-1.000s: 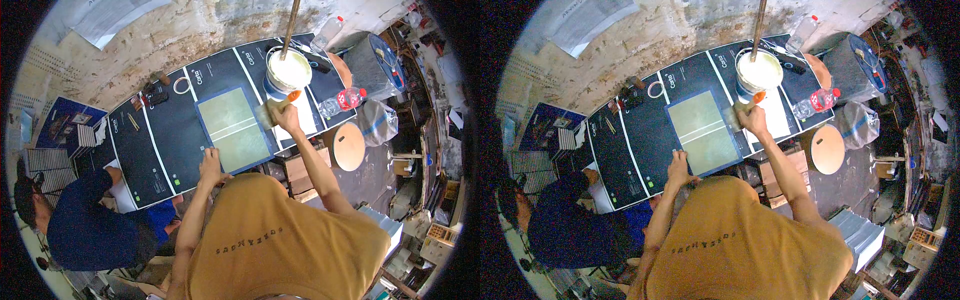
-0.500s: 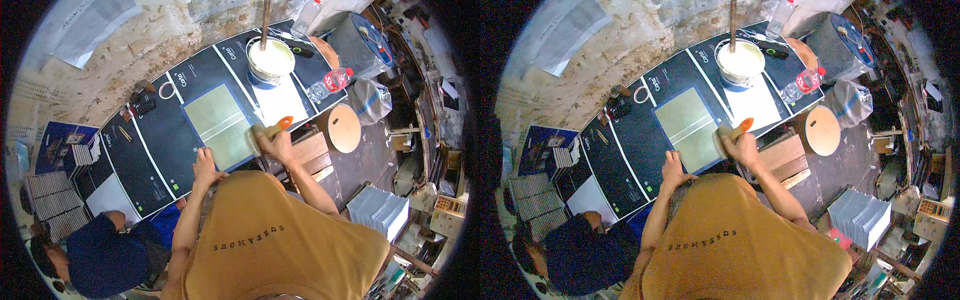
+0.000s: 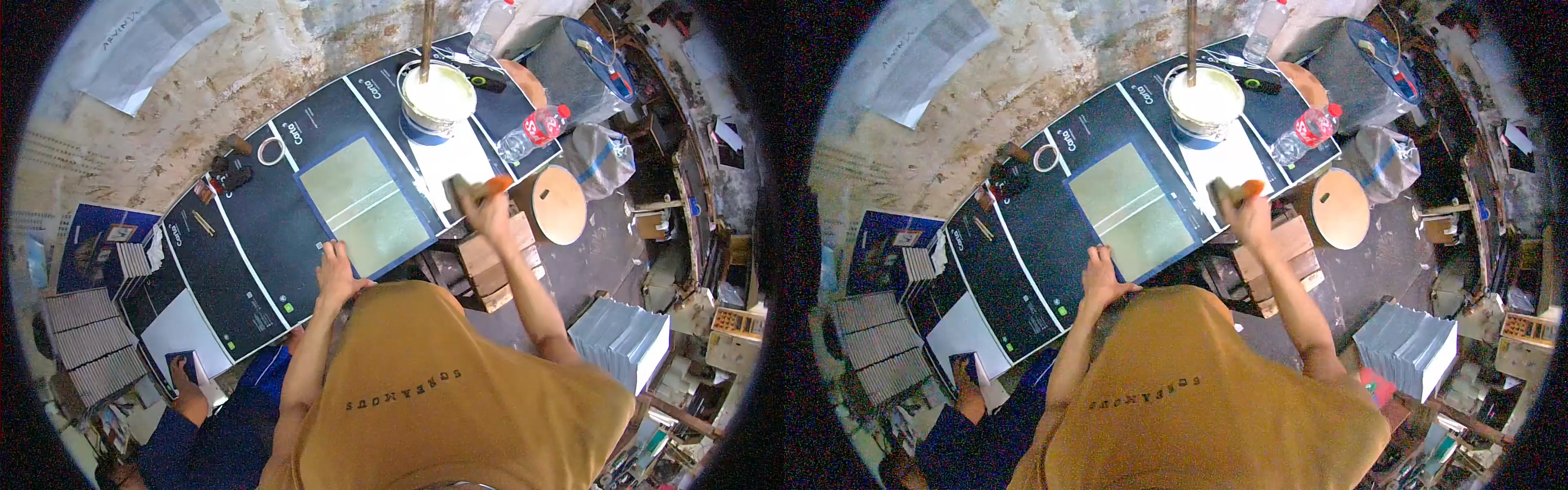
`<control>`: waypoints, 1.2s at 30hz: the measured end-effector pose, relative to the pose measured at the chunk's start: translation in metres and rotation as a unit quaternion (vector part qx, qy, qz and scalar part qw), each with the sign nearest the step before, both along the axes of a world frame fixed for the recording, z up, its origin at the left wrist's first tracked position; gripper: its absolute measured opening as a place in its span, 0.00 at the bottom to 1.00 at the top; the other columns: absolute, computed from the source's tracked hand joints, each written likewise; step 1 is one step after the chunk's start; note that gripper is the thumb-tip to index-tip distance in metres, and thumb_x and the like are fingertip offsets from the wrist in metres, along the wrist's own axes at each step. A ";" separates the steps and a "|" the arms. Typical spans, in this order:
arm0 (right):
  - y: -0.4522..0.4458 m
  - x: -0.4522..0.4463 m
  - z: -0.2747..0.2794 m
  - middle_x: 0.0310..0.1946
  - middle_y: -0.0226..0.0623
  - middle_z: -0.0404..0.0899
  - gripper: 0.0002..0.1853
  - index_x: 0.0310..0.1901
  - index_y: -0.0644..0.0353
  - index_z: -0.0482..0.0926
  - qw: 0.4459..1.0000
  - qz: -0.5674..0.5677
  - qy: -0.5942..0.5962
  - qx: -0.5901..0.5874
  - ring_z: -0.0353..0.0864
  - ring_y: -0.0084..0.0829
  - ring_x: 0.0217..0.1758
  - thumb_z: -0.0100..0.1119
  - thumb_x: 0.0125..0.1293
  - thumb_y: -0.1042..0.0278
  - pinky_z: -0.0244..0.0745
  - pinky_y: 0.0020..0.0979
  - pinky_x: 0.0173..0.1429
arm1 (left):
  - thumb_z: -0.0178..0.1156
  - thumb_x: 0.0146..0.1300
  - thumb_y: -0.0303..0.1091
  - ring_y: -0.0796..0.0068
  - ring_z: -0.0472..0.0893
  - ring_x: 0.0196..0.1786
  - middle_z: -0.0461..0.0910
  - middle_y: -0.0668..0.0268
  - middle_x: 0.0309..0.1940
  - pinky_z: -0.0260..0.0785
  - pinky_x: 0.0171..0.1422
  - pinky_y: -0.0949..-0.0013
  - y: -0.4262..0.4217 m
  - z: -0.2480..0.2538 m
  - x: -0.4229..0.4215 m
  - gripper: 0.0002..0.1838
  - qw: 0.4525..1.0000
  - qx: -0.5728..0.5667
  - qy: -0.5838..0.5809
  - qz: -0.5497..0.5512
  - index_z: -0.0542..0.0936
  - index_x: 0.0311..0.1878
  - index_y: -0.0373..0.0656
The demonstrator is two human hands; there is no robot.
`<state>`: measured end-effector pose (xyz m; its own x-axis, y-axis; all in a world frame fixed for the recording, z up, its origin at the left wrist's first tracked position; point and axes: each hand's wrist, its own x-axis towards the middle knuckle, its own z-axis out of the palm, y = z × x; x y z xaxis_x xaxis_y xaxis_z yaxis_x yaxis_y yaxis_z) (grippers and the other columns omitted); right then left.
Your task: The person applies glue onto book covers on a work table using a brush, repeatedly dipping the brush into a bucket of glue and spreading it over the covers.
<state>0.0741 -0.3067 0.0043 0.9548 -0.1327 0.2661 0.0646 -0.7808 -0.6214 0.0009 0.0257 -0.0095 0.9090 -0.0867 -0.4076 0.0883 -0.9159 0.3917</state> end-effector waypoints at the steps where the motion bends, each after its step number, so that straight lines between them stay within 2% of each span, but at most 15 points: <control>1: -0.008 0.022 0.030 0.24 0.43 0.82 0.14 0.28 0.63 0.82 0.994 0.033 -0.086 0.063 0.85 0.41 0.30 0.68 0.65 0.60 0.75 0.39 0.37 | 0.86 0.32 0.46 0.49 0.73 0.62 0.64 0.55 0.58 0.73 0.55 0.42 -0.001 -0.002 -0.002 0.54 1.000 -0.001 -0.002 0.001 0.64 0.62 0.39; 3: -0.037 0.082 0.050 0.36 0.40 0.84 0.10 0.43 0.59 0.86 0.990 0.076 -0.118 -0.014 0.85 0.38 0.40 0.70 0.63 0.65 0.78 0.38 0.46 | 0.87 0.32 0.46 0.48 0.73 0.63 0.64 0.54 0.59 0.73 0.55 0.42 -0.001 -0.006 -0.002 0.55 1.000 0.002 -0.010 0.004 0.64 0.62 0.39; 5: -0.052 0.149 0.065 0.44 0.41 0.84 0.12 0.44 0.61 0.85 0.978 0.150 -0.144 -0.005 0.84 0.40 0.46 0.70 0.63 0.64 0.78 0.38 0.52 | 0.87 0.31 0.45 0.47 0.72 0.64 0.64 0.54 0.61 0.72 0.57 0.43 -0.003 -0.002 -0.002 0.55 1.000 0.001 -0.009 0.005 0.64 0.63 0.37; 6: -0.053 0.171 0.082 0.44 0.42 0.85 0.11 0.44 0.61 0.85 0.983 0.165 -0.080 -0.003 0.84 0.40 0.47 0.69 0.63 0.66 0.78 0.37 0.55 | 0.86 0.32 0.44 0.47 0.72 0.65 0.64 0.53 0.62 0.72 0.57 0.43 -0.003 -0.002 -0.003 0.55 1.000 0.004 -0.010 0.006 0.64 0.63 0.37; 9: -0.066 0.254 0.065 0.40 0.46 0.86 0.22 0.44 0.61 0.84 0.958 0.236 0.120 -0.108 0.85 0.42 0.43 0.72 0.58 0.50 0.79 0.38 0.49 | 0.86 0.33 0.43 0.46 0.71 0.66 0.61 0.51 0.68 0.70 0.59 0.41 -0.005 -0.005 -0.007 0.54 1.000 0.002 -0.023 0.017 0.65 0.63 0.37; 11: -0.075 0.296 0.028 0.38 0.43 0.86 0.15 0.43 0.57 0.84 0.908 0.321 0.091 -0.254 0.83 0.39 0.40 0.66 0.65 0.54 0.76 0.36 0.47 | 0.86 0.34 0.42 0.45 0.70 0.67 0.59 0.51 0.71 0.69 0.61 0.39 -0.005 -0.009 -0.010 0.54 0.999 -0.004 -0.028 0.031 0.65 0.64 0.38; 15: -0.067 0.310 0.056 0.37 0.38 0.86 0.23 0.46 0.61 0.82 0.886 0.369 0.239 -0.148 0.83 0.32 0.41 0.74 0.59 0.51 0.76 0.36 0.47 | 0.84 0.38 0.44 0.48 0.68 0.69 0.59 0.52 0.73 0.66 0.63 0.38 -0.007 -0.014 -0.021 0.51 0.998 0.005 -0.051 0.047 0.67 0.64 0.38; 17: -0.059 0.294 0.084 0.37 0.35 0.85 0.25 0.47 0.67 0.82 0.906 0.351 0.237 -0.009 0.82 0.26 0.42 0.75 0.59 0.52 0.77 0.29 0.45 | 0.81 0.43 0.48 0.50 0.67 0.69 0.61 0.53 0.71 0.65 0.63 0.39 -0.006 -0.012 -0.025 0.45 0.996 0.006 -0.072 0.051 0.69 0.62 0.38; 22: -0.043 0.242 0.116 0.35 0.31 0.85 0.22 0.46 0.70 0.82 0.956 0.259 0.138 0.012 0.81 0.22 0.35 0.74 0.61 0.57 0.77 0.27 0.40 | 0.65 0.62 0.56 0.50 0.70 0.64 0.70 0.56 0.62 0.64 0.63 0.44 0.037 -0.022 0.027 0.29 0.984 -0.122 -0.121 0.054 0.76 0.53 0.39; 23: -0.046 0.235 0.086 0.38 0.37 0.87 0.22 0.42 0.64 0.86 0.959 0.253 0.103 0.078 0.85 0.28 0.41 0.76 0.56 0.52 0.79 0.33 0.47 | 0.56 0.71 0.50 0.47 0.73 0.58 0.76 0.55 0.52 0.63 0.64 0.46 0.042 -0.021 0.052 0.21 0.966 -0.171 -0.179 0.074 0.78 0.51 0.40; 26: 0.024 0.144 0.072 0.39 0.39 0.87 0.20 0.43 0.64 0.86 0.931 0.329 0.079 0.136 0.86 0.31 0.42 0.74 0.58 0.55 0.79 0.34 0.50 | 0.36 0.79 0.56 0.45 0.74 0.63 0.80 0.52 0.56 0.60 0.72 0.50 0.055 -0.007 0.139 0.31 0.955 -0.208 -0.214 0.005 0.82 0.54 0.42; 29: 0.105 0.065 0.069 0.36 0.43 0.87 0.11 0.40 0.56 0.86 0.873 0.446 0.146 0.133 0.86 0.43 0.42 0.72 0.59 0.61 0.79 0.39 0.50 | 0.26 0.74 0.69 0.47 0.73 0.67 0.78 0.54 0.62 0.52 0.76 0.39 0.046 -0.014 0.200 0.43 0.992 -0.120 -0.032 -0.029 0.85 0.54 0.47; 30: 0.121 0.056 0.022 0.36 0.44 0.85 0.10 0.42 0.54 0.85 0.902 0.419 0.102 0.003 0.84 0.49 0.42 0.68 0.59 0.66 0.79 0.42 0.48 | 0.22 0.71 0.73 0.48 0.72 0.69 0.77 0.55 0.64 0.49 0.77 0.35 0.042 -0.017 0.211 0.47 0.996 -0.072 0.008 -0.052 0.86 0.53 0.49; 32: 0.163 0.035 0.000 0.35 0.41 0.79 0.18 0.48 0.52 0.83 0.910 0.399 -0.017 -0.112 0.81 0.47 0.41 0.67 0.53 0.71 0.77 0.45 0.48 | 0.21 0.69 0.76 0.49 0.70 0.71 0.77 0.57 0.65 0.45 0.77 0.32 0.036 -0.006 0.224 0.49 0.993 -0.052 0.060 -0.082 0.86 0.53 0.50; 36: 0.207 -0.034 -0.021 0.35 0.41 0.78 0.19 0.47 0.54 0.82 0.914 0.394 0.024 -0.096 0.81 0.47 0.42 0.67 0.50 0.71 0.77 0.46 0.49 | 0.19 0.66 0.79 0.51 0.66 0.75 0.75 0.52 0.67 0.39 0.79 0.32 0.034 -0.013 0.243 0.53 0.986 -0.020 0.109 -0.122 0.85 0.57 0.49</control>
<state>0.0400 -0.1002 -0.0168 0.7443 0.6463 0.1684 0.6308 -0.5974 -0.4953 0.2434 0.0597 -0.0226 0.7499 -0.3118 -0.5835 -0.0466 -0.9046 0.4236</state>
